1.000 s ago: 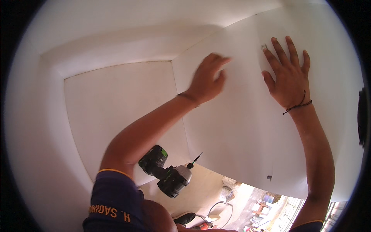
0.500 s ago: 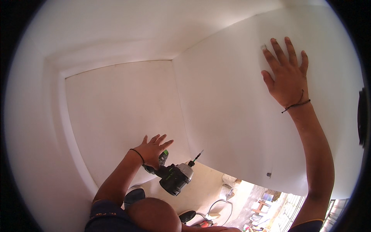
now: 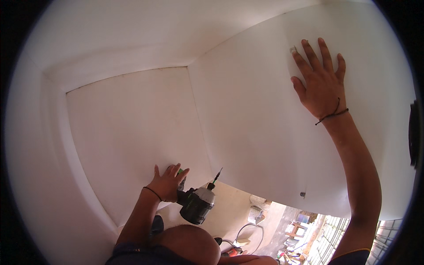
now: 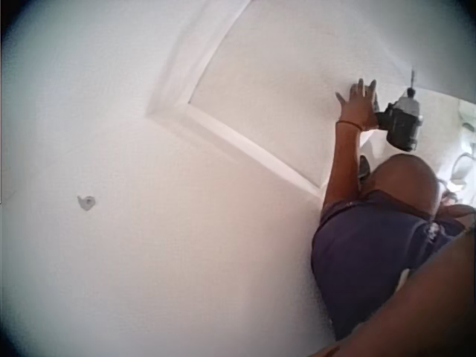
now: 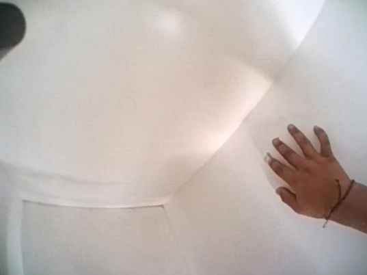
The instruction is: The person assembles a wooden cabinet by drilling a screw into a panel, moving a shelf into place, and using a tape measure and pencil to mark the interior walls.
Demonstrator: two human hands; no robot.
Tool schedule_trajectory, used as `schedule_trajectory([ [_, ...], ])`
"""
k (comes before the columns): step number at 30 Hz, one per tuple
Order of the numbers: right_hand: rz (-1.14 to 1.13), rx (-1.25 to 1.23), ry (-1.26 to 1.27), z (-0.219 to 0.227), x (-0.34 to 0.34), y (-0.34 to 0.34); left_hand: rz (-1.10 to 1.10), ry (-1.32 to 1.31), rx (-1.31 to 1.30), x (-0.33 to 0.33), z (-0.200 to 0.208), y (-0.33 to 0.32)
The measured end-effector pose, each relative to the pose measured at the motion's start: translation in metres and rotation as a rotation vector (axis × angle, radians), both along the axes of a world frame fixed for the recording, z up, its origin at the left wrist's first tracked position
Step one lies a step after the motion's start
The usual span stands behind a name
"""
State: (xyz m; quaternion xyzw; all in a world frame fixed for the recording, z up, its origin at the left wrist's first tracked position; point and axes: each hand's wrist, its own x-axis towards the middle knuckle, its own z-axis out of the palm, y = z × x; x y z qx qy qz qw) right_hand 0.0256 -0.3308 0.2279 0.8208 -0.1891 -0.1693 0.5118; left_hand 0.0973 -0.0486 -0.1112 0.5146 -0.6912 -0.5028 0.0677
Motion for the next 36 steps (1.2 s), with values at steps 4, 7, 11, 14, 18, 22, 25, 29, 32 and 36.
schedule_trajectory([
  [4, -0.017, -0.004, -0.009, 0.001, -0.002, 0.0, -0.066, -0.017, -0.042, -0.002, 0.002, 0.001],
  [7, 0.017, 0.011, -0.034, 0.001, 0.004, -0.001, -0.086, 0.05, 0.039, -0.019, 0.001, 0.002],
  [11, 0.03, -0.001, -0.026, 0.002, 0.011, 0.004, -0.008, 0.136, -0.163, -0.021, 0.008, 0.005],
  [14, 0.017, -0.031, -0.006, 0.002, 0.016, 0.012, 0.066, 0.37, -0.19, -0.018, 0.007, 0.008],
  [18, 0.013, -0.052, 0.001, 0.002, 0.008, 0.006, 0.297, 0.802, -0.16, -0.009, 0.017, -0.005],
  [22, -0.021, -0.041, -0.01, 0.001, 0.0, 0.004, 0.473, 0.878, -0.146, -0.001, 0.017, -0.015],
  [25, -0.024, -0.024, -0.017, -0.001, 0.002, 0.002, 0.67, 0.887, -0.276, 0.019, 0.021, -0.024],
  [29, -0.028, -0.032, -0.032, -0.001, 0.005, 0.004, 0.843, 0.909, -0.254, 0.053, 0.016, -0.046],
  [32, -0.017, -0.025, -0.047, -0.003, 0.005, 0.002, 0.949, 1.312, -0.159, 0.089, 0.07, -0.095],
  [36, -0.022, 0.009, -0.068, -0.001, 0.007, 0.003, 0.837, 1.361, -0.347, 0.117, 0.124, -0.159],
])
